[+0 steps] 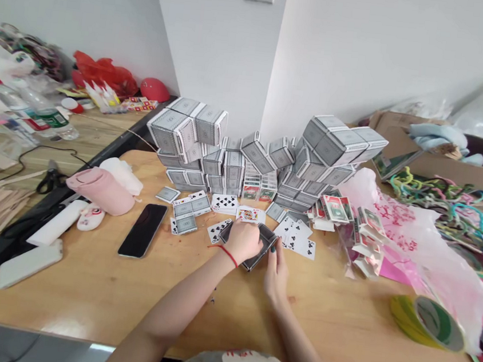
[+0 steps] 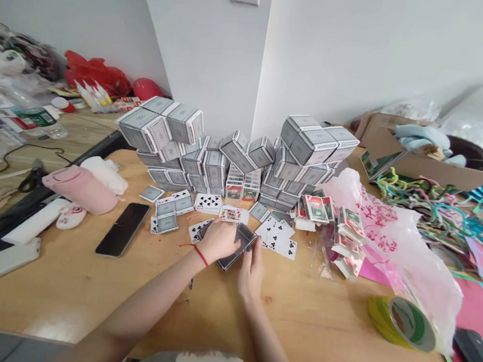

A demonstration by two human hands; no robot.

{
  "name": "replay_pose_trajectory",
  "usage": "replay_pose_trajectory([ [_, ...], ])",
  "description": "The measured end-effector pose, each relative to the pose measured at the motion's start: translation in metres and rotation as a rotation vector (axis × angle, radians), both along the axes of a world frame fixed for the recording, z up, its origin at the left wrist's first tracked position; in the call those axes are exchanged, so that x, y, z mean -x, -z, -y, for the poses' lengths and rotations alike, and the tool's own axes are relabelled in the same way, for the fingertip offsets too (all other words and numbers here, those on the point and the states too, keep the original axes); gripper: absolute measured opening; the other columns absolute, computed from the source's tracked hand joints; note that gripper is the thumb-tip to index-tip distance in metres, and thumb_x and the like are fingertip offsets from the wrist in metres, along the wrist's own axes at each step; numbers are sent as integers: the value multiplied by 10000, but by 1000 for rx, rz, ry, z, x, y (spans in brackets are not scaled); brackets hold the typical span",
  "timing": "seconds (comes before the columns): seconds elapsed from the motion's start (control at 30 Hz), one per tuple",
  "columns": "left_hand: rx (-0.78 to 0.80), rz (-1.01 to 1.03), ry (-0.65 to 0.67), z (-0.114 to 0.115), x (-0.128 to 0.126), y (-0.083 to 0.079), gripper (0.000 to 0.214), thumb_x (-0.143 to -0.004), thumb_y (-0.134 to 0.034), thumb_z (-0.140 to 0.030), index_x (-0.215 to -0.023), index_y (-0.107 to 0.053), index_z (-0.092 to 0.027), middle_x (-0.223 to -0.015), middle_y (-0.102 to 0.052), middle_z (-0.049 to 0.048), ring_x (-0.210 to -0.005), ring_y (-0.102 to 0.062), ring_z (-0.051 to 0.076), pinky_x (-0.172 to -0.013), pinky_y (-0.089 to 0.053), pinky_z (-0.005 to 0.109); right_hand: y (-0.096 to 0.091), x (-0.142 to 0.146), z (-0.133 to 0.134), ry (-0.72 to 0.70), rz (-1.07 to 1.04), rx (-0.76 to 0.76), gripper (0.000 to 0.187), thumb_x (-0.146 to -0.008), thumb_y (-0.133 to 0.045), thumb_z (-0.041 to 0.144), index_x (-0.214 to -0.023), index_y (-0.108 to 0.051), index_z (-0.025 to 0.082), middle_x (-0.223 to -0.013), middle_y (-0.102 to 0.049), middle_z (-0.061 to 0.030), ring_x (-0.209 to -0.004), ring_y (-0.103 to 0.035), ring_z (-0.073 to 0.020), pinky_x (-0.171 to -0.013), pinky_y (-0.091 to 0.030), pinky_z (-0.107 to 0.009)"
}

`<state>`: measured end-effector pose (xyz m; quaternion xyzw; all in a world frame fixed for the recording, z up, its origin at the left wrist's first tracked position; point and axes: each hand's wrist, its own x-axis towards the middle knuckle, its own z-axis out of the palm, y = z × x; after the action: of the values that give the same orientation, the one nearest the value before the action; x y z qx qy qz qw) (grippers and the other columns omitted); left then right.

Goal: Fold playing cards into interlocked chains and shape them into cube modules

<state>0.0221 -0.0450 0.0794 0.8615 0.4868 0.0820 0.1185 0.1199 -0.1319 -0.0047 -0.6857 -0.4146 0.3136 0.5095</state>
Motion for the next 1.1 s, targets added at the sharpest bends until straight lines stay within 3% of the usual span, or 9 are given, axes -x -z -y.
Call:
replay_pose_trajectory([
  [0.13, 77, -111, -34, -6, -3, 8, 201, -770, -434, -151, -772, -627, -93, -728, -658, 171, -725, -647, 261, -640, -476, 351, -3, 2, -8, -71, 22, -27, 587, -847, -373, 451, -1361, -312, 175, -1395, -368, -72, -1298, -308, -236, -1067, -235, -436],
  [0.27, 65, -93, -34, -10, 7, 12, 200, -792, -435, -191, -814, -624, -131, -745, -666, 131, -732, -643, 224, -645, -465, 309, -3, -9, -15, -85, 34, -27, 533, -830, -399, 466, -1276, -441, 177, -1315, -477, -83, -1228, -411, -244, -1029, -301, -428],
  [0.37, 58, 3, 3, -10, 16, 7, 198, -803, -458, -266, -794, -629, -168, -755, -673, 89, -724, -633, 206, -636, -451, 288, -3, -22, -25, -47, -24, -20, 465, -817, -395, 503, -1082, -583, 169, -1112, -626, -91, -1064, -544, -253, -947, -385, -428],
  [0.47, 44, 195, 10, -10, 30, -1, 206, -815, -464, -324, -815, -634, -207, -765, -682, 44, -713, -627, 182, -621, -434, 261, -4, -34, -40, 20, -199, -65, 460, -800, -397, 539, -951, -616, 163, -994, -670, -100, -956, -602, -254, -885, -432, -422],
  [0.63, 68, 541, -278, -17, 59, 1, 295, -846, -399, -335, -714, -611, -179, -759, -690, 56, -727, -640, 172, -655, -457, 260, -7, -42, -63, -114, -495, -118, 457, -769, -474, 528, -1004, -609, 161, -957, -691, -106, -961, -620, -267, -892, -428, -423],
  [0.77, 97, 1103, -548, -14, 74, 30, 350, -847, -368, -393, -778, -598, -139, -712, -675, 66, -675, -651, 170, -643, -508, 287, -7, -35, -72, -316, -598, -141, 489, -797, -404, 537, -1027, -612, 159, -960, -695, -99, -947, -623, -265, -890, -419, -446],
  [0.83, 58, 1237, -645, -7, 81, 45, 350, -836, -387, -413, -759, -585, -135, -670, -649, 50, -632, -640, 162, -620, -521, 290, -9, -31, -74, -389, -556, -159, 504, -814, -368, 536, -1075, -599, 171, -985, -690, -86, -986, -604, -261, -915, -395, -454],
  [0.97, -50, 1113, -672, 6, 101, 59, 327, -850, -370, -389, -828, -585, -143, -746, -649, 59, -686, -633, 166, -674, -523, 321, -14, -29, -72, -537, -355, -159, 460, -797, -464, 472, -1164, -545, 207, -1071, -659, -64, -1075, -547, -240, -963, -353, -427],
  [1.1, -328, 581, -530, 7, 126, 56, 253, -780, -527, -302, -999, -575, -184, -1038, -622, 104, -1065, -534, 258, -942, -394, 451, -11, -30, -69, -542, -315, -114, 448, -741, -557, 415, -1137, -541, 208, -1024, -664, -66, -947, -600, -234, -832, -446, -399],
])
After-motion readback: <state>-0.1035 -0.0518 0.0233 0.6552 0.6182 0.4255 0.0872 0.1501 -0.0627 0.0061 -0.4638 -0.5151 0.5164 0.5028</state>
